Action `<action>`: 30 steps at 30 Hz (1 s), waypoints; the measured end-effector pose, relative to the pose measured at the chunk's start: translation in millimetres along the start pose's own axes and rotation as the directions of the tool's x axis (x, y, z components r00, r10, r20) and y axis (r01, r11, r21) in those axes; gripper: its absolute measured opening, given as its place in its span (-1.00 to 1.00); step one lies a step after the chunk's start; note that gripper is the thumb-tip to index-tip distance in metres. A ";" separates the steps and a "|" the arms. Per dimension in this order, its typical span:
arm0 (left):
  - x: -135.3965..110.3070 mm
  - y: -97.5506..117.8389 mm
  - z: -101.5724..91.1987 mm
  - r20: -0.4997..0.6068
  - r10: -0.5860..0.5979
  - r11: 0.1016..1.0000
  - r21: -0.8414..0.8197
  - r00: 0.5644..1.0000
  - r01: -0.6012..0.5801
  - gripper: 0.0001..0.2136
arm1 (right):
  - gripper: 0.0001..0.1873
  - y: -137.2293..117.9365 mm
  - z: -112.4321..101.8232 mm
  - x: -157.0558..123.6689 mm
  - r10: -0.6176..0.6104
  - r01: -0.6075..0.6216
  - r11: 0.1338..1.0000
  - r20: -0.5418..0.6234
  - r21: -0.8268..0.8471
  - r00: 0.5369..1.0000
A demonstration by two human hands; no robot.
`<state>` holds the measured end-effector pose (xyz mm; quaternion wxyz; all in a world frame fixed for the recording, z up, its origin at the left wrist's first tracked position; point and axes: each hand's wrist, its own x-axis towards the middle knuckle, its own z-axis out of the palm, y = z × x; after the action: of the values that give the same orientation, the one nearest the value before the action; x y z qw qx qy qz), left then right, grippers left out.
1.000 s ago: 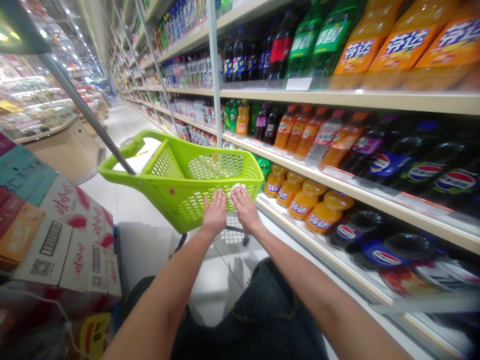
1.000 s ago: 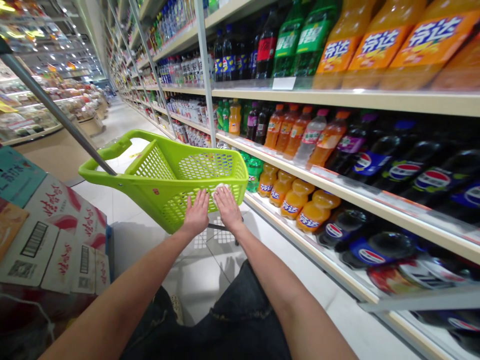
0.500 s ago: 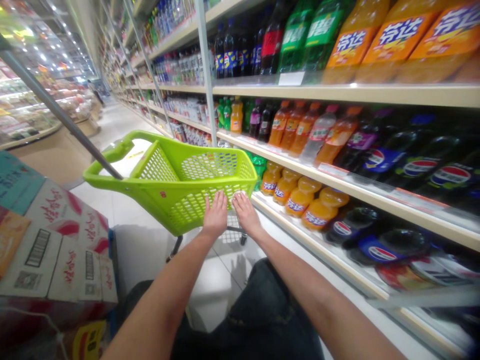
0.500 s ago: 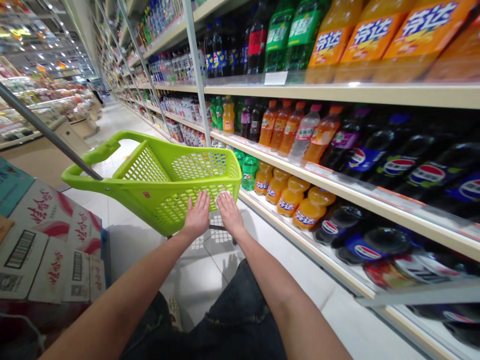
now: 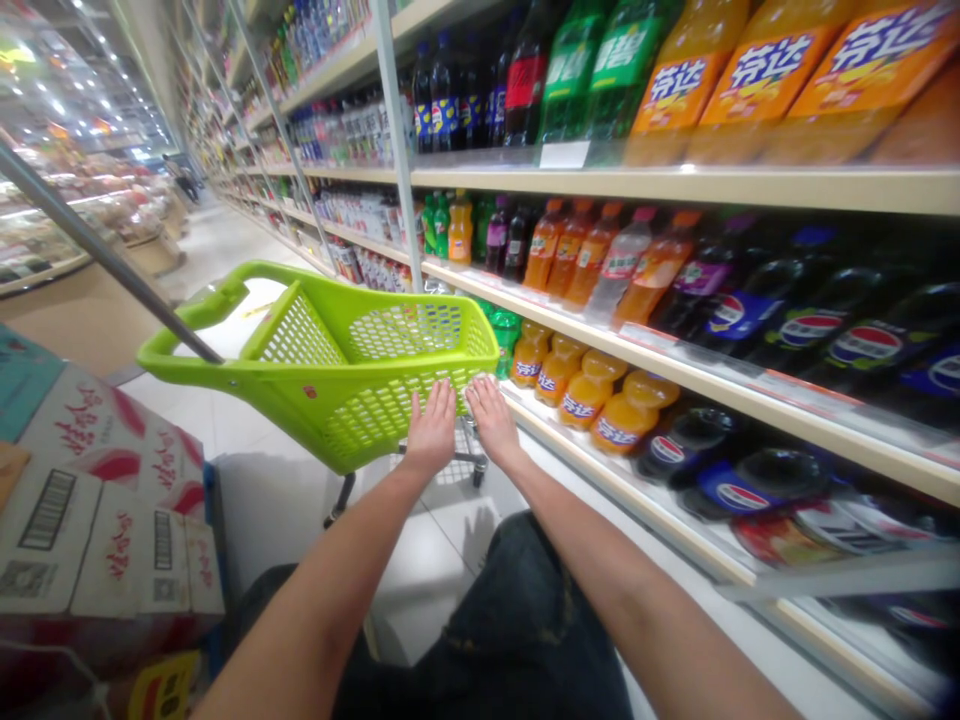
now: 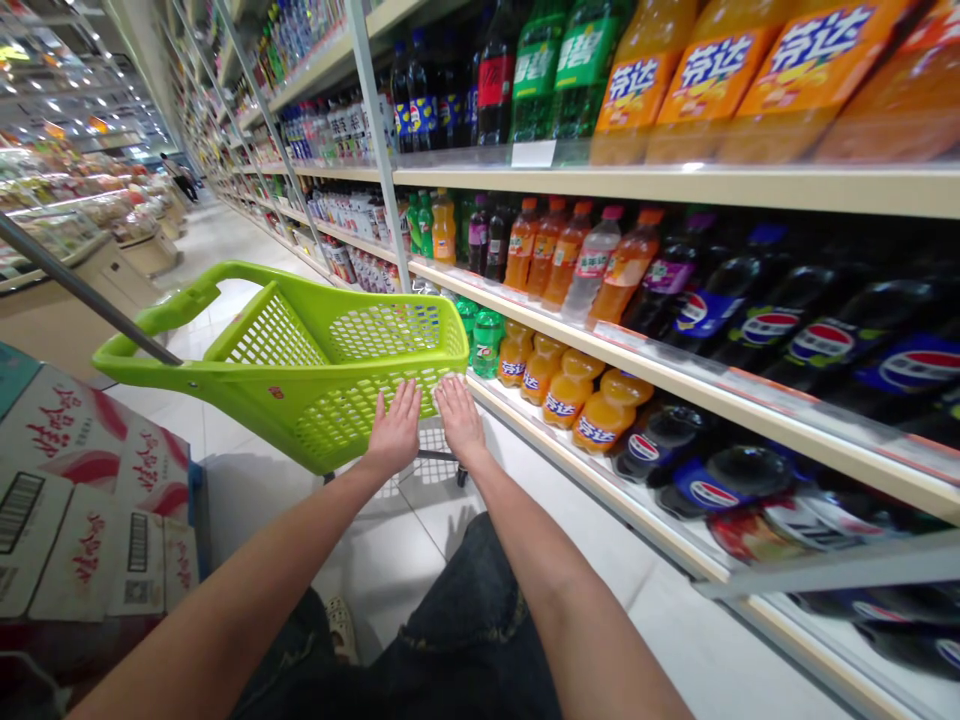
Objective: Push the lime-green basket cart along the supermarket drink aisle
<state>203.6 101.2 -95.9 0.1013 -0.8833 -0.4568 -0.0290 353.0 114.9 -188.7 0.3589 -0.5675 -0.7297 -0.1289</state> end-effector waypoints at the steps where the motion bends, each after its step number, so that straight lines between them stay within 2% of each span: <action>1: -1.9 0.3 2.2 0.011 0.008 1.000 -0.002 1.000 -0.008 -0.43 | -0.52 1.3 2.5 -6.1 0.004 -0.004 1.000 0.016 0.008 1.000; 3: -4.2 -0.6 5.1 0.029 0.015 1.000 -0.004 0.999 -0.015 -0.43 | -0.51 2.4 1.6 -11.5 0.005 -0.006 1.000 0.021 0.024 1.000; 5: -3.8 -2.8 4.8 0.021 0.004 1.000 0.001 1.000 -0.004 -0.42 | -0.48 1.1 -6.6 -5.4 -0.001 0.002 1.000 -0.023 0.030 1.000; 9: 3.4 -8.1 -3.5 -0.042 -0.043 0.999 0.013 0.998 0.044 -0.40 | -0.48 -9.6 -29.0 29.4 -0.017 0.020 1.000 -0.152 0.022 0.988; 13: 6.7 -13.4 -9.8 -0.077 -0.075 0.997 0.023 0.994 0.077 -0.40 | -0.52 -23.4 -28.7 49.3 -0.067 0.070 0.997 -0.134 0.018 0.989; 15: 4.0 -16.8 -9.4 -0.070 -0.077 0.997 0.027 0.995 0.079 -0.41 | -0.52 -27.1 -18.5 43.8 -0.079 0.081 0.996 -0.093 0.022 0.993; 19: -6.2 -24.0 -4.3 -0.020 -0.071 0.997 0.033 0.997 0.072 -0.40 | -0.51 -26.9 3.5 15.4 -0.088 0.088 0.995 0.008 0.049 0.996; 23: -13.7 -29.8 -1.1 0.022 -0.081 0.996 0.034 0.996 0.081 -0.40 | -0.50 -28.1 3.6 1.8 -0.101 0.099 0.993 0.041 0.060 0.994; 25: -14.9 -33.2 -1.7 0.013 -0.093 0.995 0.033 0.996 0.092 -0.39 | -0.48 -34.4 -5.6 10.3 -0.102 0.102 0.993 0.002 0.062 0.995; 30: -16.4 -47.6 -8.0 -0.056 -0.140 0.989 0.045 0.989 0.142 -0.39 | -0.48 -60.9 -25.6 53.4 -0.116 0.122 0.991 -0.102 0.048 0.988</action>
<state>155.7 113.2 -83.2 0.1328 -0.8449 -0.5159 -0.0480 301.4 119.3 -121.4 0.4015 -0.5060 -0.7468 -0.1585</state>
